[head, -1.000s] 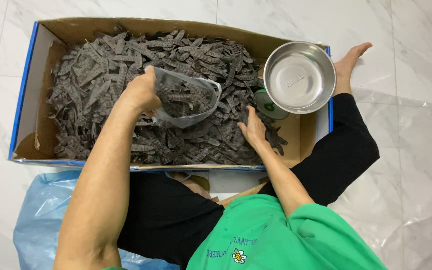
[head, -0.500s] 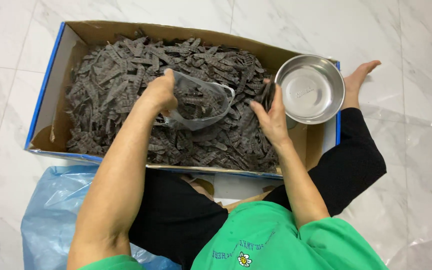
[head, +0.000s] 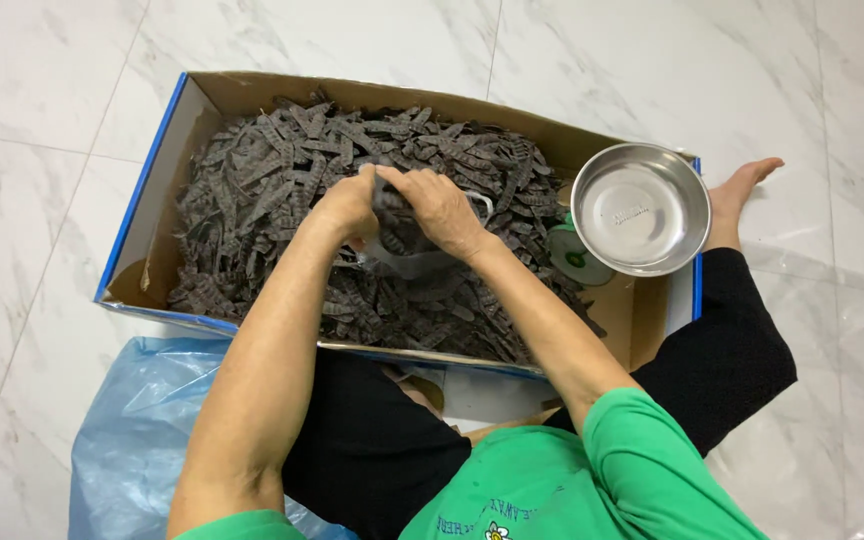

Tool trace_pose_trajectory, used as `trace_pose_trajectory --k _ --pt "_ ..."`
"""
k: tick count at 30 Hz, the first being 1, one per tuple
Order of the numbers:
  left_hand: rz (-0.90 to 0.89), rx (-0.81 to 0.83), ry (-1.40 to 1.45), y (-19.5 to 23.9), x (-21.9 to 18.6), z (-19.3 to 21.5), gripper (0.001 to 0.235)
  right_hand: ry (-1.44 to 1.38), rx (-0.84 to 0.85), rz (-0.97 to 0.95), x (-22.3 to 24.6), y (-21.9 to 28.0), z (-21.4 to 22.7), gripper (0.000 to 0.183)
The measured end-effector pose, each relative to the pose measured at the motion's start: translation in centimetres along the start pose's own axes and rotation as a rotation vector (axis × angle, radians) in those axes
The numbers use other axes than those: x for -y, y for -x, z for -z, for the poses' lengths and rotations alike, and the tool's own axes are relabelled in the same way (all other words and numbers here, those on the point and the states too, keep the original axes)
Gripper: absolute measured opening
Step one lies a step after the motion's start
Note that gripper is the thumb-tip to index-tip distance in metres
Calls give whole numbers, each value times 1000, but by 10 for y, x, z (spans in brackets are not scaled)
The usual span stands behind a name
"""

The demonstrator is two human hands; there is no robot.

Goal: The person packs dried seed pods from a cardboard box into a plastic bag by hand, places the bag on a scale, ties it closed, and sets it aside before filling another bag.

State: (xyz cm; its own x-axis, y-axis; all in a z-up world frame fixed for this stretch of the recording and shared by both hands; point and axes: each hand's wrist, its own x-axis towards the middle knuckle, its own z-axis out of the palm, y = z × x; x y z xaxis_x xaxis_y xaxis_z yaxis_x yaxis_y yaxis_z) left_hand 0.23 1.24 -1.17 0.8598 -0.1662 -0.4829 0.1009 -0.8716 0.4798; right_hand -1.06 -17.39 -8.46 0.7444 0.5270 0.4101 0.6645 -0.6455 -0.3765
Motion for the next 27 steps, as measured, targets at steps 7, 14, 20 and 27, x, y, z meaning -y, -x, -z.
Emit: trace_pose_trajectory --k 7,14,20,27 --pt "62 39 44 6 -8 8 71 -182 56 45 -6 -1 0 90" --pt "14 -16 -67 1 -1 2 76 19 -359 -320 -28 56 35 52" --pt "-129 -289 -396 -29 13 -23 44 -346 -41 -685 -39 94 16 33" --pt "-188 -338 47 10 -36 0 25 -836 -139 -465 12 41 42 23"
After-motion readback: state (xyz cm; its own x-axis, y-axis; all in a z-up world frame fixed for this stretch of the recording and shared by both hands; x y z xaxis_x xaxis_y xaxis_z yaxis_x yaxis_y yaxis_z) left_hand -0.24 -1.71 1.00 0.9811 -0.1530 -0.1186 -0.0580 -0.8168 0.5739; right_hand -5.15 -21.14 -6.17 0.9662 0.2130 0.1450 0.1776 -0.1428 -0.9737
